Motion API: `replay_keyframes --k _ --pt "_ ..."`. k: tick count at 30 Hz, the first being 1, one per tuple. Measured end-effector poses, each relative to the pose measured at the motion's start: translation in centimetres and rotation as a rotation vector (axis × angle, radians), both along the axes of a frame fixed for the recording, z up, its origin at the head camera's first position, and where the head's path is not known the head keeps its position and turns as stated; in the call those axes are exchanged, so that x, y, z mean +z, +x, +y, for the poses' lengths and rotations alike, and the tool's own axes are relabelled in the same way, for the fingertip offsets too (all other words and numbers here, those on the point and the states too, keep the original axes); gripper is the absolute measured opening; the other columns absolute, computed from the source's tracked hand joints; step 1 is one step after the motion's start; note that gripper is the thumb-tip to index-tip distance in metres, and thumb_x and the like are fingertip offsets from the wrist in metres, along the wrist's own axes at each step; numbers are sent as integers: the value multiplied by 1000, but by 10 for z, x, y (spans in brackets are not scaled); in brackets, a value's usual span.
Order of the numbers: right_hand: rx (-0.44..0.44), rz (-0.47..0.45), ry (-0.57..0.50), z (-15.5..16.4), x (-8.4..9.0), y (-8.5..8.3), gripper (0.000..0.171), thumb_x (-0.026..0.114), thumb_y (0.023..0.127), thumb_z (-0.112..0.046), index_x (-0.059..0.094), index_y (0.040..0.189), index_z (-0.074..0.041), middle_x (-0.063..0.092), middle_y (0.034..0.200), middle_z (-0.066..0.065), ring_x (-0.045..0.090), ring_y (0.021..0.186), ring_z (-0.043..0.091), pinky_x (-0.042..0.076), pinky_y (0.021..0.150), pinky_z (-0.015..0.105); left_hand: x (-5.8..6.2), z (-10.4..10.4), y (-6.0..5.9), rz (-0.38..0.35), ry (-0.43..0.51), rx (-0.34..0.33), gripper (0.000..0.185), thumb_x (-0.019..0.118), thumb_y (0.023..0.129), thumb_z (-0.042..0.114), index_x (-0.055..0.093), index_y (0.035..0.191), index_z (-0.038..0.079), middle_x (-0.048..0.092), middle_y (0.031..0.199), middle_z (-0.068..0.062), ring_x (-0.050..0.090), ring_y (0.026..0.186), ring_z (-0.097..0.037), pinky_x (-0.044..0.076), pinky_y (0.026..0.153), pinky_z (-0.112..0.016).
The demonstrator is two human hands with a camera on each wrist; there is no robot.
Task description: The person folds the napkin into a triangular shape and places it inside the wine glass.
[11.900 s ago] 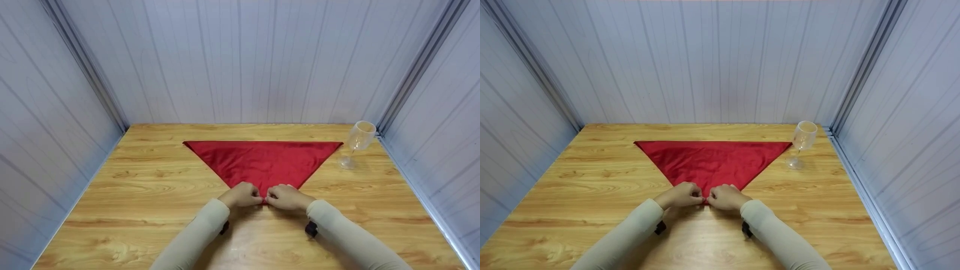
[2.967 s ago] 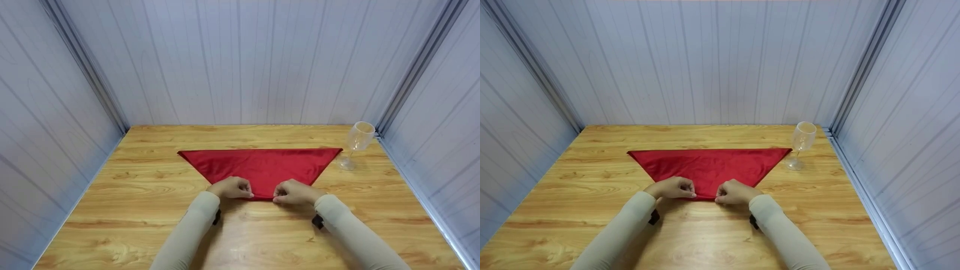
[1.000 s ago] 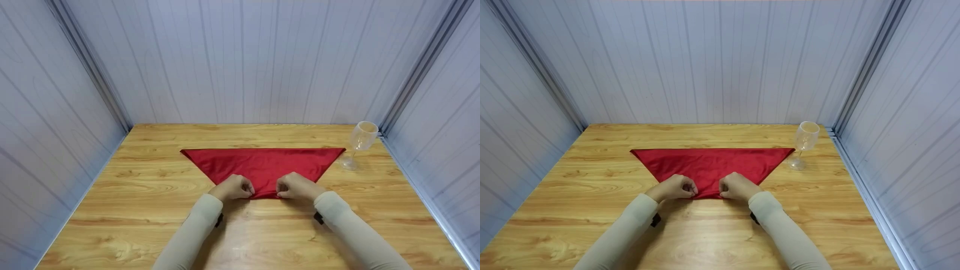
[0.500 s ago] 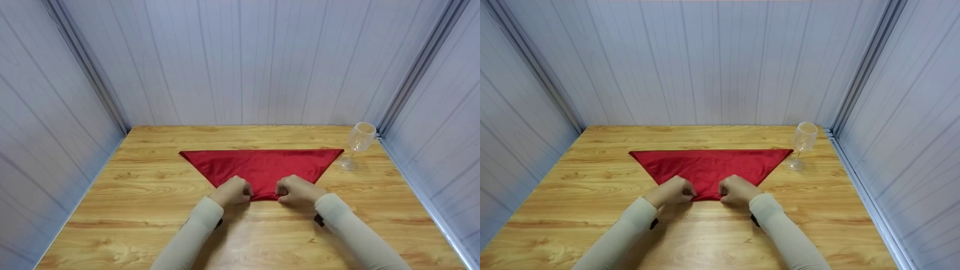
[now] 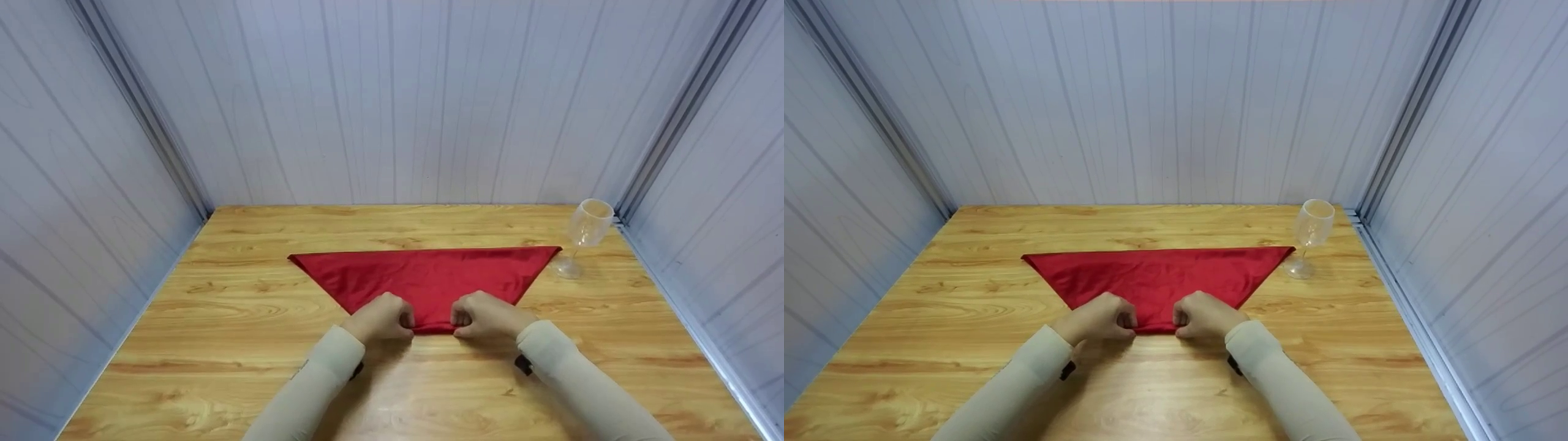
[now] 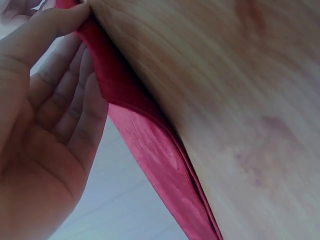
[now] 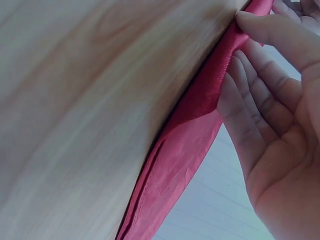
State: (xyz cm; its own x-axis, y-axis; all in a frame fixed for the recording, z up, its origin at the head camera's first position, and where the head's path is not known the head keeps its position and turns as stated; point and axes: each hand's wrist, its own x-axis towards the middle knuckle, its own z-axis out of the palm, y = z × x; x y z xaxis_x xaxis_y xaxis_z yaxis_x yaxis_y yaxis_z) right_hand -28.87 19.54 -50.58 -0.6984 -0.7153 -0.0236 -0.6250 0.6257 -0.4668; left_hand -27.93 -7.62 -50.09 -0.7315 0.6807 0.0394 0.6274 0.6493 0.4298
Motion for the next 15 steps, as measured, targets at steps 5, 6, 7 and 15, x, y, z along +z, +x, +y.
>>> replay_keyframes --k 5,6,7,15 --pt "-6 0 4 0 0 1 12 81 85 -21 73 92 -16 61 80 -12 58 73 6 52 67 27 -1 -1 -2 10 7 -14 4 77 81 7 77 84 9 69 77 5 59 71 -6 50 66 -22" --pt "-9 0 6 0 0 2 12 81 85 -21 73 92 -16 61 80 -12 58 73 6 52 67 27 -1 -1 -3 3 6 -14 4 76 82 7 77 86 8 70 79 4 60 72 -7 51 67 -23" --pt "-12 0 9 -1 0 2 12 81 85 -22 73 92 -16 61 79 -13 58 73 6 51 67 27 0 -1 -3 -13 1 -11 5 75 84 8 77 88 8 70 81 3 61 74 -7 51 69 -23" --pt "-8 -4 -5 0 -1 1 11 81 85 -20 73 92 -17 61 78 -12 57 72 7 51 65 27 -1 -8 -13 -187 0 53 7 67 93 13 74 95 13 68 89 7 61 85 -9 50 80 -29"
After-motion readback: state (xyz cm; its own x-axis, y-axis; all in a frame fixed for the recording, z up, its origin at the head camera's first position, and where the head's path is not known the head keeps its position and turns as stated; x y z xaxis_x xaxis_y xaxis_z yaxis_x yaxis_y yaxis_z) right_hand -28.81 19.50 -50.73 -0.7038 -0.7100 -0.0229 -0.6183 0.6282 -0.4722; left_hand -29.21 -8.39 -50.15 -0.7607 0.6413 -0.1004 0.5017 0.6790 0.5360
